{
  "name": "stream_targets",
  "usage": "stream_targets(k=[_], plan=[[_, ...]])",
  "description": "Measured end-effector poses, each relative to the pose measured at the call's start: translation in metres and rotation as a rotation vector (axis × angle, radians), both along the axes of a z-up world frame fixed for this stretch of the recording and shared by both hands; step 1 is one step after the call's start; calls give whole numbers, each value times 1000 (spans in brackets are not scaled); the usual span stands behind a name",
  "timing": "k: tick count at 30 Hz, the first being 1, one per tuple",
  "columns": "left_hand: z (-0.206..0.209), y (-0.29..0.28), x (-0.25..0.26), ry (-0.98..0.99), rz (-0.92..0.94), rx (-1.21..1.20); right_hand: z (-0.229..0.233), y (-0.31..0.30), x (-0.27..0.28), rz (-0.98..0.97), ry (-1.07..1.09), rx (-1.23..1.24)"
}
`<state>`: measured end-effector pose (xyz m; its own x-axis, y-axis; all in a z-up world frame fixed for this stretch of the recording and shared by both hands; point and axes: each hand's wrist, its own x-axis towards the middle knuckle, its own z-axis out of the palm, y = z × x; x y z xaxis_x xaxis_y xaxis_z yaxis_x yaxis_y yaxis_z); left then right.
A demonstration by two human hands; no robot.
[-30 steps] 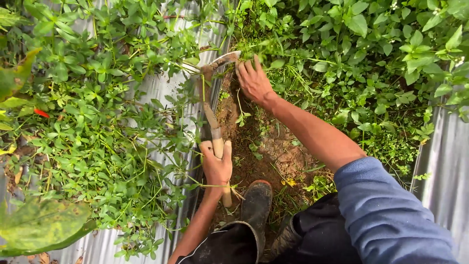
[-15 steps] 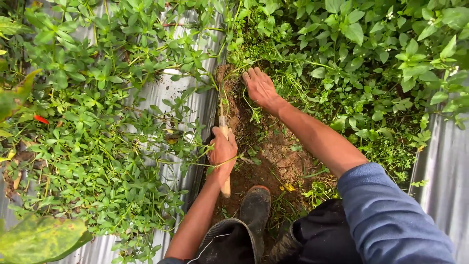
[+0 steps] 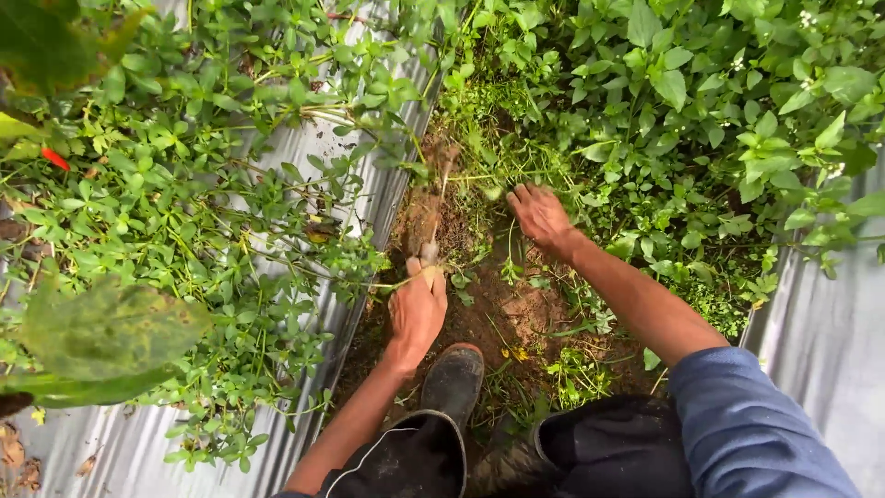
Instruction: Using a hand sickle to cut and remove weeds from a garden bed between rows of plants.
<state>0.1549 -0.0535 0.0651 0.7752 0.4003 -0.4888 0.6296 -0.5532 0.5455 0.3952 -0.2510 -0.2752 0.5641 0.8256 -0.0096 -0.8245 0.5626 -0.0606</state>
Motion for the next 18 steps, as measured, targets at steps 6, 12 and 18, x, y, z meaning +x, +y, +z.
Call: stream_targets(k=[6,12,18], plan=[[-12,19,24,-167,110,44,142,27,-20,-182,2636,1436],[-37,17,6,-310,152,6,162,83,26,786,2485,1829],[-35,19,28,-227,100,81,233,144,21,-222,2614,2656]])
